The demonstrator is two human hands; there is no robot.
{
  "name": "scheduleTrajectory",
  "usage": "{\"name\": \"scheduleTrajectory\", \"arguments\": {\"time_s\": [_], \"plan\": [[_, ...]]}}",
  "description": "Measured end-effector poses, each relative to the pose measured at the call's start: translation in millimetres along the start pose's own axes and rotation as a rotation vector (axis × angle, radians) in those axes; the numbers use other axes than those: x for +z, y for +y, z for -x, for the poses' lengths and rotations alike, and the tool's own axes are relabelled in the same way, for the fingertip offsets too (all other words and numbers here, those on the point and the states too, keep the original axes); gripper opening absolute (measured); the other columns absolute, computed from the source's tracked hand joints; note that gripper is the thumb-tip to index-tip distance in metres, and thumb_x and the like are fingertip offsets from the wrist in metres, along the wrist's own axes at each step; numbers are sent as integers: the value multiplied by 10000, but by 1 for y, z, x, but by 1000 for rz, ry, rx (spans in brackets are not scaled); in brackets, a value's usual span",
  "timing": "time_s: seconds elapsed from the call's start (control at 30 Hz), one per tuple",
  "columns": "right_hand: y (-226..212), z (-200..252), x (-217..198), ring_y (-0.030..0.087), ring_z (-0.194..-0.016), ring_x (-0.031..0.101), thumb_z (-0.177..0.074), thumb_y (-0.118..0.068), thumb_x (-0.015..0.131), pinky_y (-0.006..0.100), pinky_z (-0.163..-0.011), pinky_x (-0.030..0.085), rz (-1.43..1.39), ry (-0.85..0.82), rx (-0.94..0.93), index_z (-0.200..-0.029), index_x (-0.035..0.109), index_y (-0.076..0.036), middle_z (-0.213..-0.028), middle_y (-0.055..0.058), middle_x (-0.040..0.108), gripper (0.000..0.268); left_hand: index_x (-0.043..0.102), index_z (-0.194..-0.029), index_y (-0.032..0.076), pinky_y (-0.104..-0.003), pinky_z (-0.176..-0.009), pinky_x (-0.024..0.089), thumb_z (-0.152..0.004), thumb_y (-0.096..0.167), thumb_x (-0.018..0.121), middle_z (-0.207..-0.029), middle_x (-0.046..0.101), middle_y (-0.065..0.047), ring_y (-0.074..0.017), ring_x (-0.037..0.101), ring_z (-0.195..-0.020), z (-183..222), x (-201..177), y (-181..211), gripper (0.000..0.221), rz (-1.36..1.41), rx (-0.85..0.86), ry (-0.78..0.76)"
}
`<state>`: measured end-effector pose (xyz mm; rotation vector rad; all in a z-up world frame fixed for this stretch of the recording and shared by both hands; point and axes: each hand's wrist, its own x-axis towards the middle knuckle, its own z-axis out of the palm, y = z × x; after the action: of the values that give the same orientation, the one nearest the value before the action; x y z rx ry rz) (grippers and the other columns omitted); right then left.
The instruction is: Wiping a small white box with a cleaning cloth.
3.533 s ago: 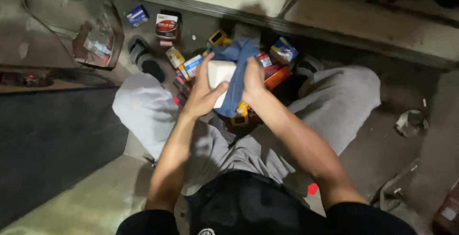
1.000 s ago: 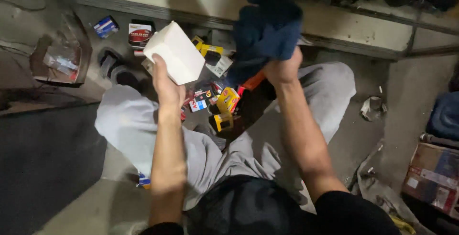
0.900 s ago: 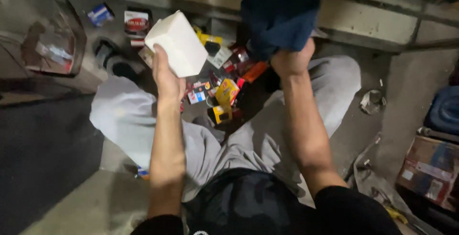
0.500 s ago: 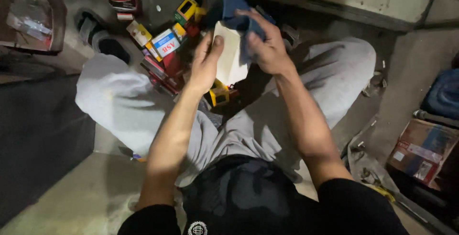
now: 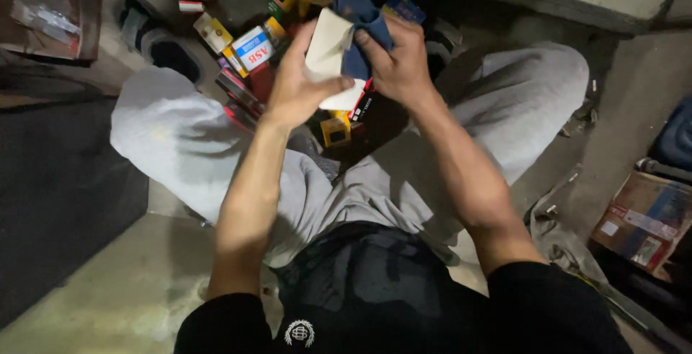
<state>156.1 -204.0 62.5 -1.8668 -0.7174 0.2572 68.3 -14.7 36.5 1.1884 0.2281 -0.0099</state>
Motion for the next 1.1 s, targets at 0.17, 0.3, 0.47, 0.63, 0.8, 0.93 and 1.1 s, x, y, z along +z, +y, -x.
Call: {"name": "scheduleTrajectory", "arguments": {"time_s": [0.17,0.3,0.47,0.63,0.8,0.93,1.1], "plan": [[28,10,32,246,-796,684,-1070,-156,668,372,-745,536,-67,438,165,-1002,708,17,-898,111,703,190,422,-1539,-11,-356,-1146,480,-842,49,837,-1418,609,-107,-205,592,-1316,13,-9,1,813,-179,26,-75],[2,-2,26,248,-953,679,-1093,-296,555,420,-889,554,-890,580,462,-1123,658,-12,-1071,112,714,304,413,-1550,-25,-365,-1163,469,-885,86,757,-1439,600,-121,-221,592,-1325,14,-12,3,758,-22,109,-13],[33,31,81,255,-1354,569,-1128,-337,544,451,-1195,445,-1362,181,457,-1564,429,-75,-1479,95,559,521,486,-1462,-46,-407,-1025,523,-937,314,598,-1288,658,-151,-273,654,-1156,9,-23,-28,646,171,-66,178],[26,31,58,297,-1287,631,-1102,-416,484,458,-1137,492,-1516,36,548,-1534,427,-22,-1435,166,602,587,491,-1454,-33,-389,-1128,440,-1037,395,504,-1388,584,-171,-274,565,-1285,8,-8,-17,598,-174,27,46],[6,10,59,253,-1092,661,-1051,-331,541,430,-943,552,-1007,208,520,-1561,345,-115,-1284,149,645,588,389,-1538,4,-436,-1271,256,-1111,376,396,-1603,380,-247,-379,334,-1500,6,5,-8,566,-613,104,86],[35,21,71,157,-1238,599,-1053,-122,634,300,-1115,470,-533,326,261,-1557,475,-28,-1390,100,652,537,81,-1662,1,-462,-1305,172,-1106,368,479,-1718,176,-307,-444,203,-1591,12,17,-26,777,-659,164,115],[31,20,55,169,-1219,677,-984,-20,704,303,-1104,515,-171,305,240,-1385,691,-24,-1304,83,744,401,64,-1654,6,-455,-1290,232,-1127,374,483,-1695,201,-306,-421,277,-1571,4,24,-30,767,-594,189,256]]}}
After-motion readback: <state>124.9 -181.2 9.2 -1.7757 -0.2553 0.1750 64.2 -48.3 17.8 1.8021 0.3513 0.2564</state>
